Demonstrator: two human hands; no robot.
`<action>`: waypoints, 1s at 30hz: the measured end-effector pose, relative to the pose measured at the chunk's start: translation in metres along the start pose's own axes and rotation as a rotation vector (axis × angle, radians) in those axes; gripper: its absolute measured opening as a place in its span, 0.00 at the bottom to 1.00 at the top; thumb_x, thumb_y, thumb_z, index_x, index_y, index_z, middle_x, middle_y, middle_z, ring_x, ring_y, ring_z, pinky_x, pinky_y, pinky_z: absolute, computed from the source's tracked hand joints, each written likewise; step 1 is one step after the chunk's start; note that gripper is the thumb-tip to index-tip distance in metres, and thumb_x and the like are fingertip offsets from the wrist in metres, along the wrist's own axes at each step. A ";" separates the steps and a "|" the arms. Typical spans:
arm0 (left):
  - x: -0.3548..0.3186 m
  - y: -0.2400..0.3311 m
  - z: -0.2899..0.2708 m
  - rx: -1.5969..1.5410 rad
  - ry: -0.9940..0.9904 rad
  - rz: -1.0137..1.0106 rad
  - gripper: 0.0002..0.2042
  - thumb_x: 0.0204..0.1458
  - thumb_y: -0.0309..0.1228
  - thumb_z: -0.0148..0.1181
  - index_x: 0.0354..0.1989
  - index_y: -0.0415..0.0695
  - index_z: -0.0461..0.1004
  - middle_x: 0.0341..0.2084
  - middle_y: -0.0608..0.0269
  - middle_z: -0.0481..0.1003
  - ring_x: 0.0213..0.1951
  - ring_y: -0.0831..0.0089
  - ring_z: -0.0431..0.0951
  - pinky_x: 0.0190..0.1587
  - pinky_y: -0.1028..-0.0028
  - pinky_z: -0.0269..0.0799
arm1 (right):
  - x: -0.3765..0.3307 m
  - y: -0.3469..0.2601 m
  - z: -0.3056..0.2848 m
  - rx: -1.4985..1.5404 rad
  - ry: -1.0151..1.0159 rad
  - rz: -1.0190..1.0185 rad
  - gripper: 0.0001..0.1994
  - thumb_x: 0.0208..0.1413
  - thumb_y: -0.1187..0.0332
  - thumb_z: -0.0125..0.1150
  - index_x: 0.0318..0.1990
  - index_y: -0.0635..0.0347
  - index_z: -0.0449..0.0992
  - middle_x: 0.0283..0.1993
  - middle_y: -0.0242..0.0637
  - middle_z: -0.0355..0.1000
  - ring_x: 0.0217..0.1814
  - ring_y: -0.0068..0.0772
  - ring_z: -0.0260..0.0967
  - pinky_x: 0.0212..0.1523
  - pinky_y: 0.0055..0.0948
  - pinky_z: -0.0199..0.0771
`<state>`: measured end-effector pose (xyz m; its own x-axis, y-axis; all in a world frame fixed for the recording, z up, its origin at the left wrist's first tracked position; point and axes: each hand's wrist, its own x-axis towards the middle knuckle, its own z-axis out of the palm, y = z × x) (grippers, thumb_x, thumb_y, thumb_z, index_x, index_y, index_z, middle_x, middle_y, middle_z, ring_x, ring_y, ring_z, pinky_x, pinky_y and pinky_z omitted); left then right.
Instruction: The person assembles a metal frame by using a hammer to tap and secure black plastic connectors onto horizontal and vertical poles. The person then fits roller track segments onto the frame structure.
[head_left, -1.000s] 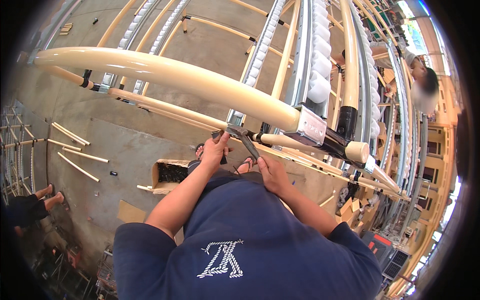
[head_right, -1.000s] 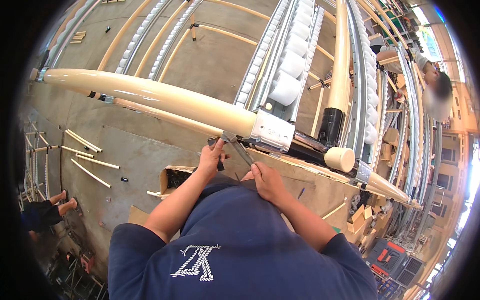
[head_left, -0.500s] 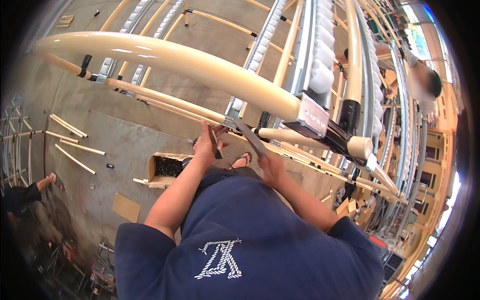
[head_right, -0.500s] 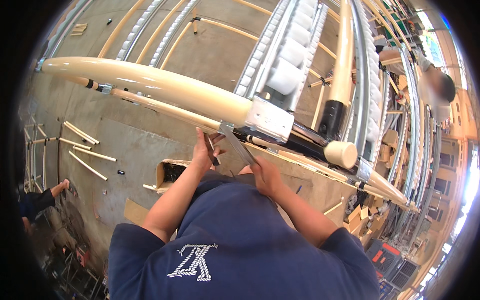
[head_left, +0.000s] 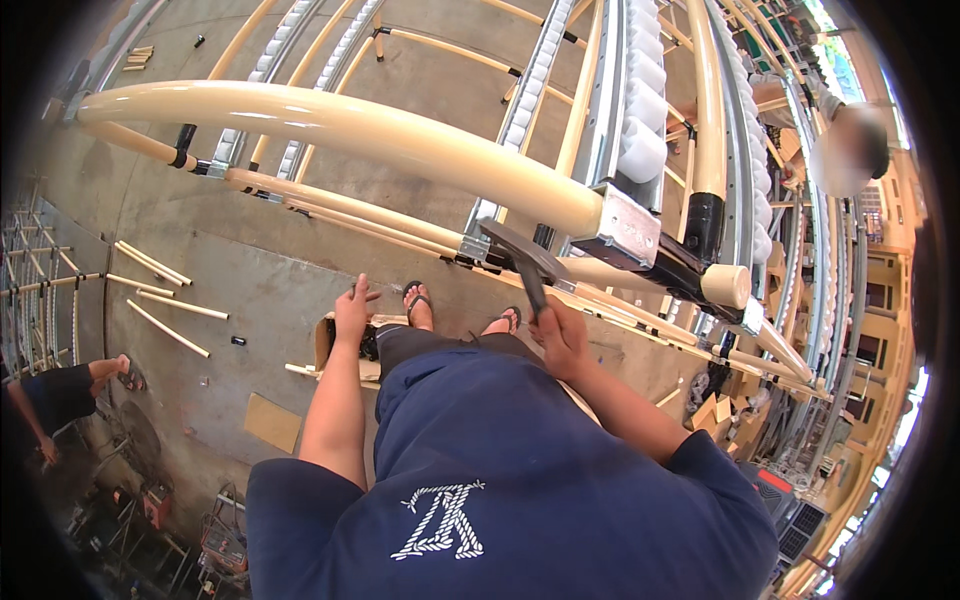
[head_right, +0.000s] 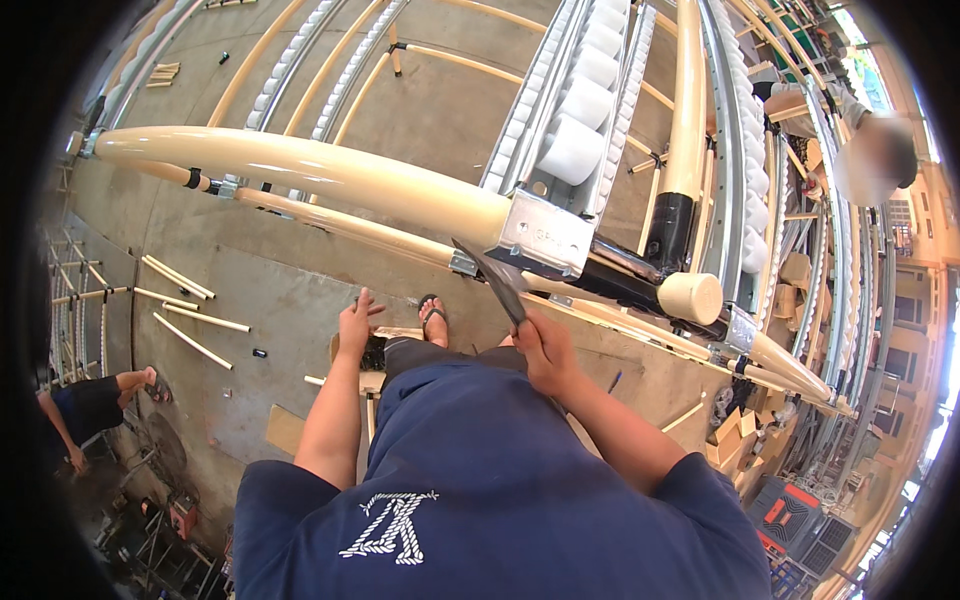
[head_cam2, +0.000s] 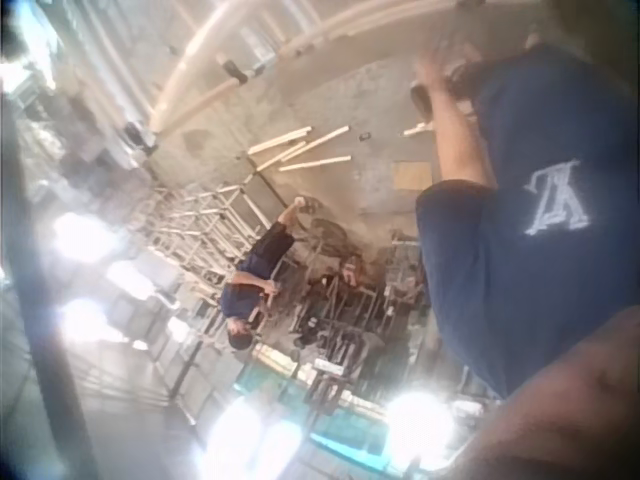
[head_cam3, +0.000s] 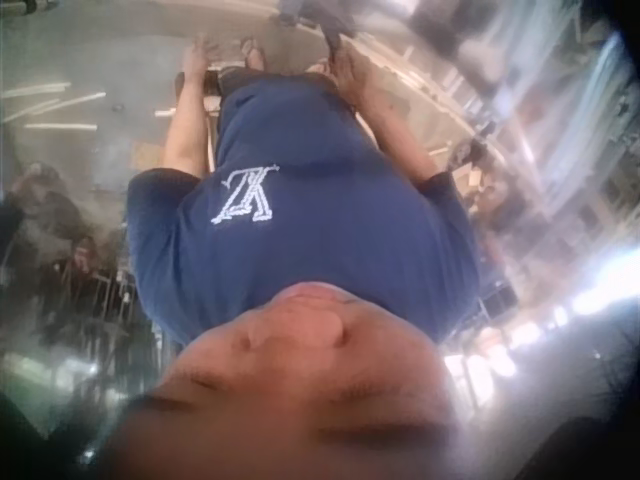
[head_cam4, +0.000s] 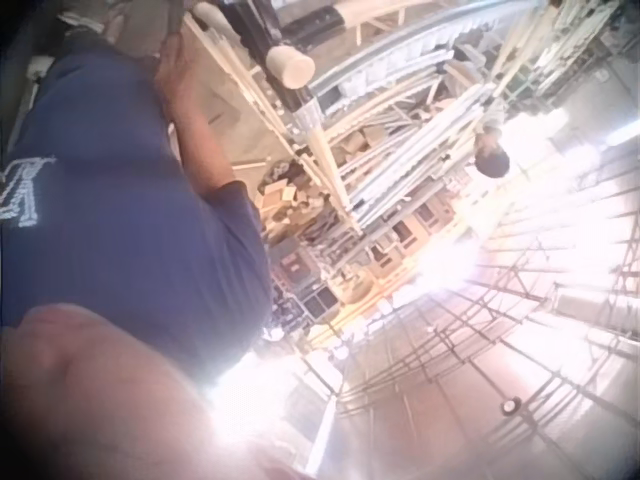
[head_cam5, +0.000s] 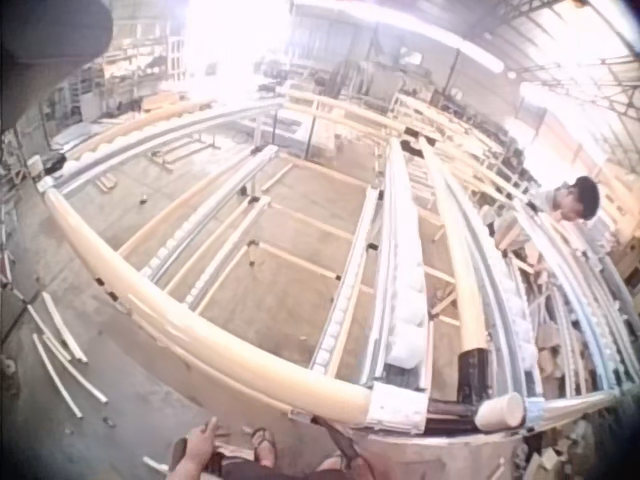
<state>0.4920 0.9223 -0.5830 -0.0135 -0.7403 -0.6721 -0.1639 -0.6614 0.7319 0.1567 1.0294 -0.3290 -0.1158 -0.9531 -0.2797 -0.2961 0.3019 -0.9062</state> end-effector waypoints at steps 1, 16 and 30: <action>0.001 -0.009 -0.012 0.048 0.035 -0.029 0.40 0.59 0.63 0.50 0.50 0.27 0.76 0.37 0.51 0.83 0.13 0.76 0.68 0.23 0.77 0.70 | -0.003 0.000 -0.003 -0.056 0.010 -0.183 0.19 0.71 0.58 0.45 0.35 0.64 0.71 0.26 0.43 0.74 0.27 0.40 0.71 0.34 0.36 0.70; -0.017 -0.082 -0.043 0.233 0.010 -0.277 0.36 0.57 0.62 0.55 0.39 0.31 0.79 0.28 0.54 0.83 0.25 0.70 0.82 0.20 0.70 0.72 | 0.007 -0.003 0.017 -0.336 0.012 0.035 0.15 0.69 0.62 0.48 0.37 0.64 0.73 0.28 0.50 0.73 0.31 0.56 0.71 0.34 0.42 0.69; -0.004 -0.046 -0.033 0.318 -0.063 -0.225 0.41 0.58 0.65 0.50 0.49 0.28 0.77 0.30 0.52 0.84 0.16 0.73 0.72 0.23 0.74 0.71 | -0.011 -0.001 0.011 -0.134 0.110 -0.109 0.20 0.72 0.53 0.43 0.34 0.61 0.68 0.22 0.29 0.62 0.23 0.20 0.57 0.25 0.24 0.57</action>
<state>0.5324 0.9520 -0.6102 -0.0010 -0.5657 -0.8246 -0.4667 -0.7290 0.5007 0.1688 1.0391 -0.3289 -0.1770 -0.9743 -0.1392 -0.4349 0.2043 -0.8770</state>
